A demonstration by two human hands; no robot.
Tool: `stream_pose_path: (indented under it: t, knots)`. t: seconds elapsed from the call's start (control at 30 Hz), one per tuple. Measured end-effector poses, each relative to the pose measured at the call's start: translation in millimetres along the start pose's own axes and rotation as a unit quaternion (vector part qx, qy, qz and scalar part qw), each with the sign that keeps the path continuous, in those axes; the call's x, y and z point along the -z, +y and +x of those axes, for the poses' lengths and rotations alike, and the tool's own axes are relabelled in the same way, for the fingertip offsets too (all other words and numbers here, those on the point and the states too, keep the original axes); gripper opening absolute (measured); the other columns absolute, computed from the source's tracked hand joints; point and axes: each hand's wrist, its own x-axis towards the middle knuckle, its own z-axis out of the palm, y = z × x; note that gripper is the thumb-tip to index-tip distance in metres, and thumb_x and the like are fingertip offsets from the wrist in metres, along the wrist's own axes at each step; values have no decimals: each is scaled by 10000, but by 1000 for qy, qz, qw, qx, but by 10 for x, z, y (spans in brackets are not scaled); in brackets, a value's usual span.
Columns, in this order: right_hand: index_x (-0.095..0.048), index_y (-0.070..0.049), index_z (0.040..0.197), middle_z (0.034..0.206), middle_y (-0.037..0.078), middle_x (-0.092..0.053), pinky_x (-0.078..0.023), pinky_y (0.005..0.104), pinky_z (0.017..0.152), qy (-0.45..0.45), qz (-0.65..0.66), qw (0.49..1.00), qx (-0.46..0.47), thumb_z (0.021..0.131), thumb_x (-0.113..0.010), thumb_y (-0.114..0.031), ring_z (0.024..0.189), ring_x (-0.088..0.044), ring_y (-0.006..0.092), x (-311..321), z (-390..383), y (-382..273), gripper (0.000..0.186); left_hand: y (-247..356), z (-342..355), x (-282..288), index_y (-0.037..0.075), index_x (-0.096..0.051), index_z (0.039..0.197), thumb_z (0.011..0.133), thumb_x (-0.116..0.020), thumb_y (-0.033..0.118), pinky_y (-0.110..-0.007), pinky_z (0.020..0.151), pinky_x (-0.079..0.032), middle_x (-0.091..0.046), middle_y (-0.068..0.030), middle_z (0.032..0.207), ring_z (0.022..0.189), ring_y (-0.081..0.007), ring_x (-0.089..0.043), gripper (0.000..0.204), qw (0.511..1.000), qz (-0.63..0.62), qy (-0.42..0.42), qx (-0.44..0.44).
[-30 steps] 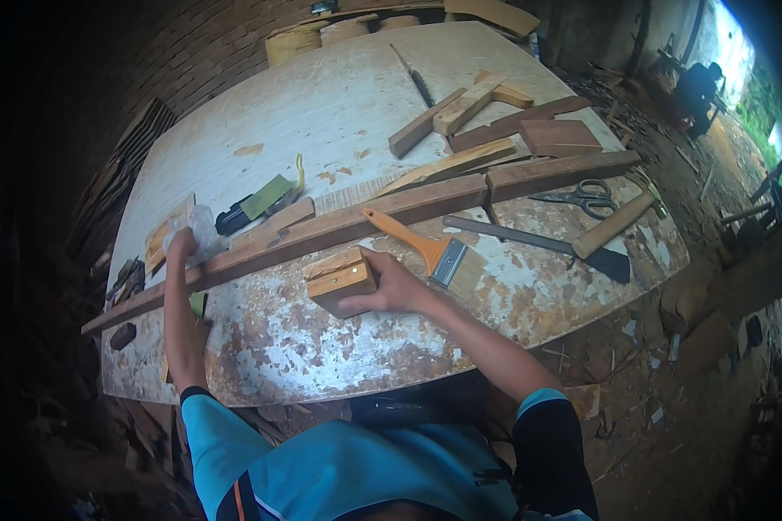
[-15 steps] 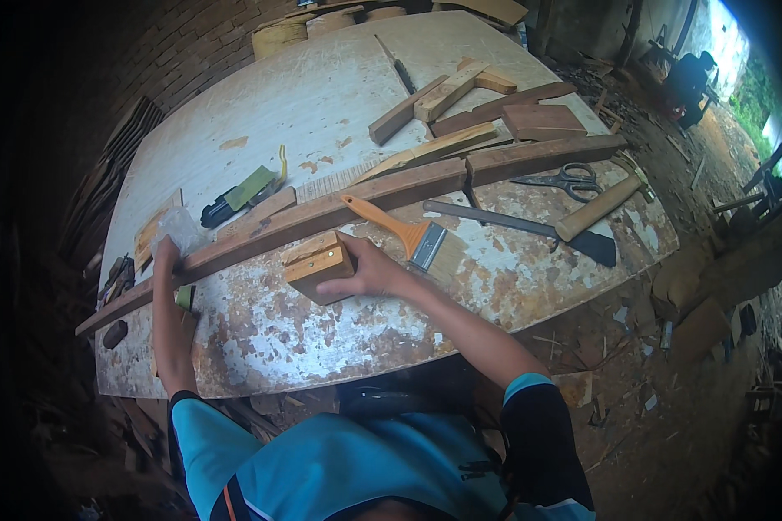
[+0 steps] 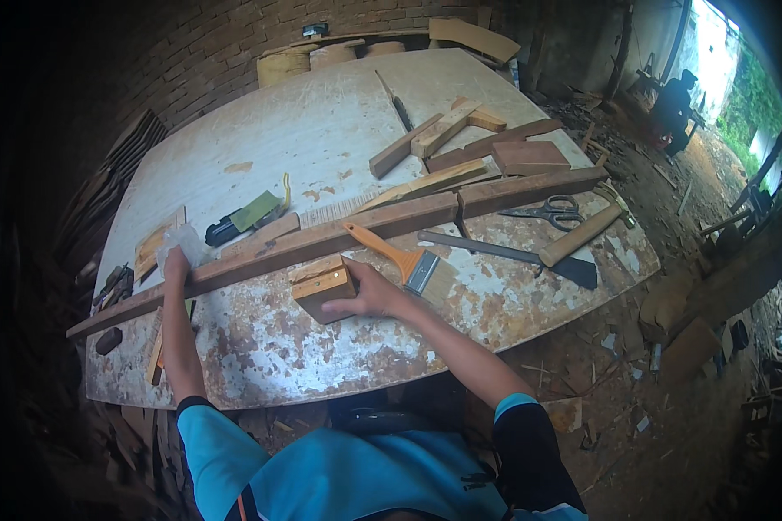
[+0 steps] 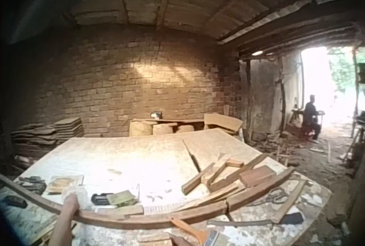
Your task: Measure and assemble wooden pieces using a tape measure, hammer, and file.
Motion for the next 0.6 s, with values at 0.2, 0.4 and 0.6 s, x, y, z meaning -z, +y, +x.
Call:
stream_pose_path:
  t: [0.2,0.4,0.6]
  knots:
    - [-452,21,1257,1175,169,-571,-391,343,975,14,5,1000,-6,684,-786,-298,1111,-531,234,6,6,-36,736,6,-14,-74,-1,-608,985,837,-485,105,-461,801,-488,-634,-244,951,924,-401,-609,220,999,7,24,-40]
    - [-427,16,1269,1190,161,-554,-413,330,950,-22,50,998,-11,693,-782,-300,1102,-529,223,19,-20,-44,746,44,-226,84,-3,-579,896,871,-474,88,-438,684,-483,-628,-214,823,831,-365,-632,141,987,-40,144,-51]
    - [-423,16,1274,1212,178,-535,-388,338,974,-8,15,1000,-8,695,-779,-329,1137,-499,237,14,-20,-86,762,441,-693,691,-9,-598,1131,875,-587,127,-316,757,-487,-668,-151,950,837,-222,-641,290,850,-272,444,-76]
